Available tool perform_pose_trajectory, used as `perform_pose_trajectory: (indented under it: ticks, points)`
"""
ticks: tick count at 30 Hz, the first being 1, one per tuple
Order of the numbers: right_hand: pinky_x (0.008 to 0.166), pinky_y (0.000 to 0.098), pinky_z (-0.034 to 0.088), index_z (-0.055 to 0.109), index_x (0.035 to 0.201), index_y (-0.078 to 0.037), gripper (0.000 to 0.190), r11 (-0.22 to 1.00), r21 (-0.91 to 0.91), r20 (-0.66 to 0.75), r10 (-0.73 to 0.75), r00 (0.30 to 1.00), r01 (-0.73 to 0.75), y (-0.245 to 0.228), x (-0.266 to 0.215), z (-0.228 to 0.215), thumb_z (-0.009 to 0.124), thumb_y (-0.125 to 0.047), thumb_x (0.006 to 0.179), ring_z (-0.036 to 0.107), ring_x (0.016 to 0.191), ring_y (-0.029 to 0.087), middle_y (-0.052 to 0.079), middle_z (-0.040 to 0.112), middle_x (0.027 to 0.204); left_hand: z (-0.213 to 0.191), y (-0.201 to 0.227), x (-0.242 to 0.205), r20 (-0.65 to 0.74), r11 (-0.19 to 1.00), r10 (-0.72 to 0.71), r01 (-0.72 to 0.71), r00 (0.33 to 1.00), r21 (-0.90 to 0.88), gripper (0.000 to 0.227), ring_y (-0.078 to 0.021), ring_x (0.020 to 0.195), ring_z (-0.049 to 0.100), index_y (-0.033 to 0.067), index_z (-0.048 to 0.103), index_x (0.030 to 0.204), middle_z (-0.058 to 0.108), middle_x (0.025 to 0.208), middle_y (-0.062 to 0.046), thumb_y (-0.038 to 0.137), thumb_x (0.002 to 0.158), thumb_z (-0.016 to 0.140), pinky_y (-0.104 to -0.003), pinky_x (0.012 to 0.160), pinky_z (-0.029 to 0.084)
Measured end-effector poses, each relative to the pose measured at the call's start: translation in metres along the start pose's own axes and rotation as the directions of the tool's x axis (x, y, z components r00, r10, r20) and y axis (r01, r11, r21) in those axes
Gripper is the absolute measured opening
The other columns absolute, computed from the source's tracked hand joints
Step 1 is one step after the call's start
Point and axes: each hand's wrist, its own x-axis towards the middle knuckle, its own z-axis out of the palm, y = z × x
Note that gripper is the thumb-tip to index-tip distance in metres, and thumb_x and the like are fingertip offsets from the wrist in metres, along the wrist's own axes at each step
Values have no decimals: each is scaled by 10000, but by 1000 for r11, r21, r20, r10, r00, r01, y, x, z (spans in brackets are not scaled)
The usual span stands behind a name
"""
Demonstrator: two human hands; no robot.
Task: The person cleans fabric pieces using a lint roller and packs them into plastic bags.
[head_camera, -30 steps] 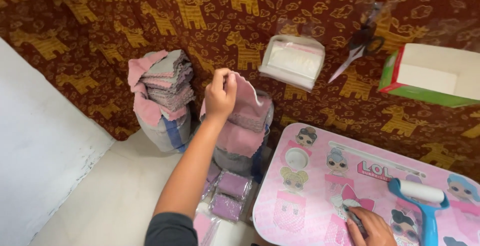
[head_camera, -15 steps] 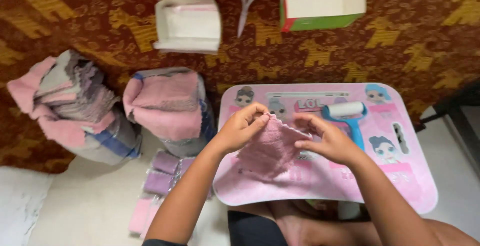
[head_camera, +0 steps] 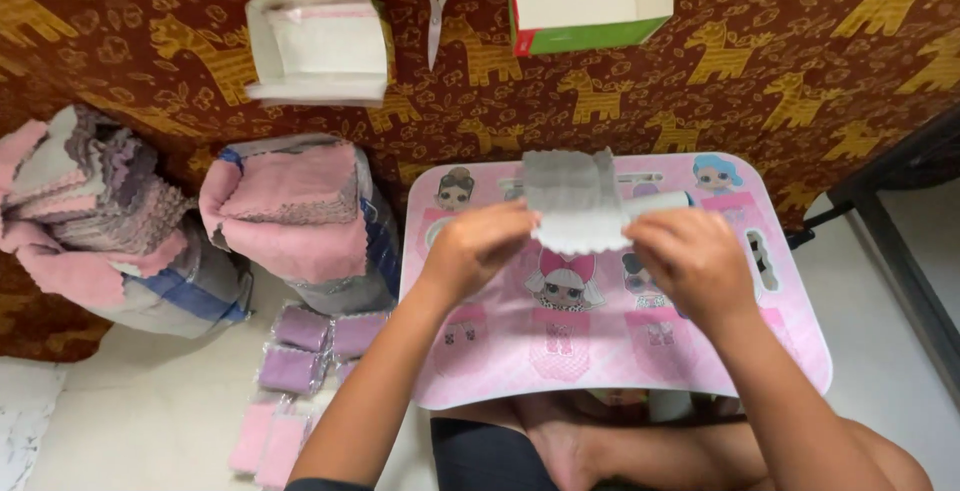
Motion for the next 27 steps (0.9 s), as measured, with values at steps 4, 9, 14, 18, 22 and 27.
perform_pose_trajectory:
  ticks: [4,9,14,18,22,27]
  points:
    - [849,341,485,746,1037,-303,138,1000,-19,80,-9,997,10,-22,-59,13,709,-216,937,686,1037,177,-87,736,1088,17,1,-65,240,999,37,-43,970,18,138,-282,1145,711,185,762,1067,782,1122,-24,141,956,695,-450,983,554]
    - [930,334,388,695,1148,-340,217,990,-137,284,0,959,40,-25,-108,22,582,-229,999,611,1176,123,-130,693,1225,34,21,-104,446,991,-80,24,891,128,129,-272,1215,678,198,765,1041,776,1157,-7,173,918,736,-503,1100,460]
    - [969,390,382,708,1116,-349,214,989,-147,283,29,959,13,-13,-110,16,606,-236,966,615,1226,169,-82,688,1294,35,23,-102,466,992,-101,51,879,119,162,-277,1220,667,194,759,1025,766,1176,-17,325,938,719,-521,1118,438]
    - [1001,429,440,670,1327,-245,370,962,-151,208,255,944,-227,10,-118,10,618,-262,962,631,1247,263,66,666,1341,42,14,-111,453,981,-167,101,876,167,222,-258,1235,638,225,738,1090,732,1207,0,392,986,637,-509,1106,443]
    - [991,471,501,583,1435,-64,586,896,17,212,431,877,-444,12,-110,14,728,-299,918,634,1216,391,202,616,1300,44,18,-108,463,979,-163,83,871,187,221,-262,1256,614,236,729,1110,705,1216,-6,387,988,623,-518,1110,427]
    - [823,602,550,461,1547,-103,576,764,-39,351,614,707,-645,-1,-82,24,562,-246,998,672,976,497,254,611,1131,41,21,-110,495,976,-134,27,858,217,209,-252,1269,598,265,732,1079,694,1191,-20,406,977,617,-525,1129,390]
